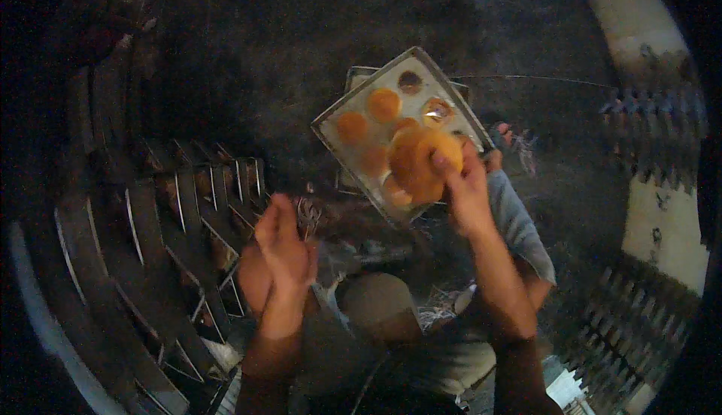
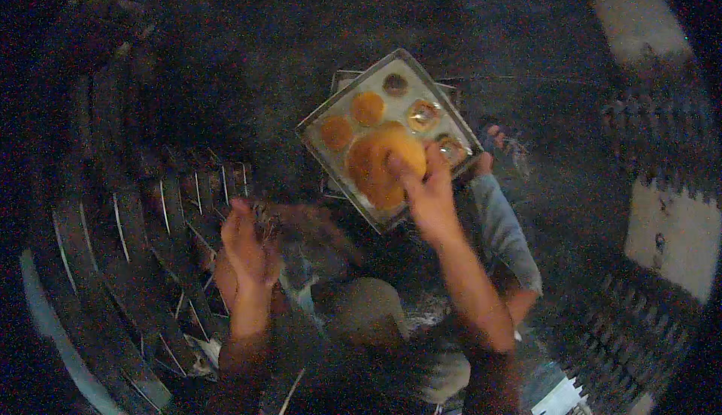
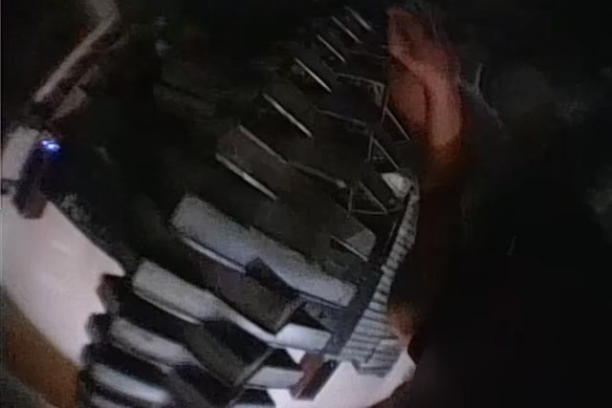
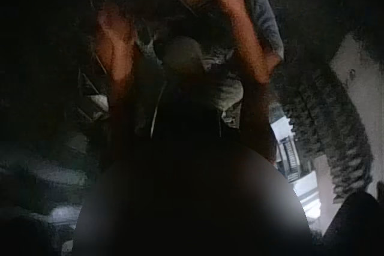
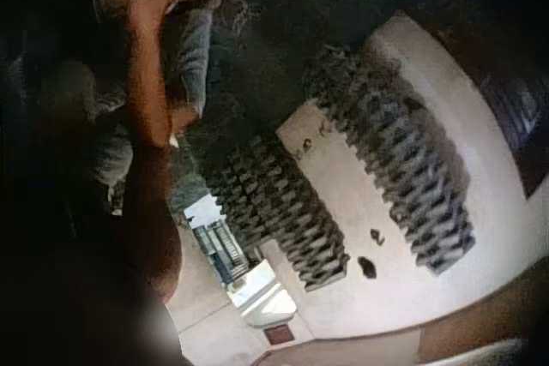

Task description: The person sits on the floor and individually wraps small round buns in clear plastic bags, placing each wrapped bun onto a metal tray. The person repeats this process for multiple buns from a tray.

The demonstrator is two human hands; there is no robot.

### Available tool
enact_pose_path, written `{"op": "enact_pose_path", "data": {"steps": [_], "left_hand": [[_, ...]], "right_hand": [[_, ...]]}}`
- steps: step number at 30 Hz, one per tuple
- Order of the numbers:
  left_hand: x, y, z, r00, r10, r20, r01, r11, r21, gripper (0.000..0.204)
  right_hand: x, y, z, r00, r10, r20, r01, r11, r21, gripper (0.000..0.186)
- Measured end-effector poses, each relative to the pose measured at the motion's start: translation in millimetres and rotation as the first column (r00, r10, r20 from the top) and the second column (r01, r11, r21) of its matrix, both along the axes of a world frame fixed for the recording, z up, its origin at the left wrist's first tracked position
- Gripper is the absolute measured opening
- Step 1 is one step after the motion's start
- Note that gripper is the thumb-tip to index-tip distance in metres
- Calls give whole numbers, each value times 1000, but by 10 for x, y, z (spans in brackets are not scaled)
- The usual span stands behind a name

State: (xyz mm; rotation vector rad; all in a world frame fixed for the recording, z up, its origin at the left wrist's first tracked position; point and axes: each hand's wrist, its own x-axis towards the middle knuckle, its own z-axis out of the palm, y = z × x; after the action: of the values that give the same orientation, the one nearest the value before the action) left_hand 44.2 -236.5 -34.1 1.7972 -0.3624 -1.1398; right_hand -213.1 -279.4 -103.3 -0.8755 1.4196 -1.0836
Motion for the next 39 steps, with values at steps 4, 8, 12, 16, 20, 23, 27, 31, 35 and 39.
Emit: {"op": "enact_pose_path", "data": {"steps": [4,8,12,16,20,23,27,31,35,39], "left_hand": [[12,311,81,936,-251,248,323,891,-318,33],[-207,876,419,730,-536,424,680,629,-376,23],[-383,1389,752,619,-603,503,784,430,-449,18],[-663,1872,965,639,-745,-190,512,597,-618,66],[-852,2314,1472,207,-820,-533,264,572,-777,93],[-991,2406,1899,301,-808,-506,73,549,-833,97],[-1080,2483,1679,199,-895,-398,159,431,-888,97],[-1011,2592,1385,358,-905,-230,313,349,-883,97],[-959,2453,1311,265,-873,-410,226,469,-853,91],[-900,2425,1305,223,-755,-617,202,655,-728,87]], "right_hand": [[49,1062,1249,911,-174,373,206,977,-48,46],[-266,2088,1521,968,-7,253,-2,999,34,49],[-303,2897,1693,762,-195,617,100,977,186,53],[-161,3438,1962,978,1,-210,-75,936,-344,52],[162,3575,2407,611,-206,-765,-464,689,-556,49],[281,3722,2538,606,-273,-748,-443,664,-602,47],[369,3596,2374,669,-364,-648,-319,646,-693,41],[463,3578,2199,665,-352,-659,-296,686,-665,42],[510,3440,2094,657,-285,-698,-320,732,-601,57],[544,3420,1902,716,-184,-673,-374,713,-593,51]]}}
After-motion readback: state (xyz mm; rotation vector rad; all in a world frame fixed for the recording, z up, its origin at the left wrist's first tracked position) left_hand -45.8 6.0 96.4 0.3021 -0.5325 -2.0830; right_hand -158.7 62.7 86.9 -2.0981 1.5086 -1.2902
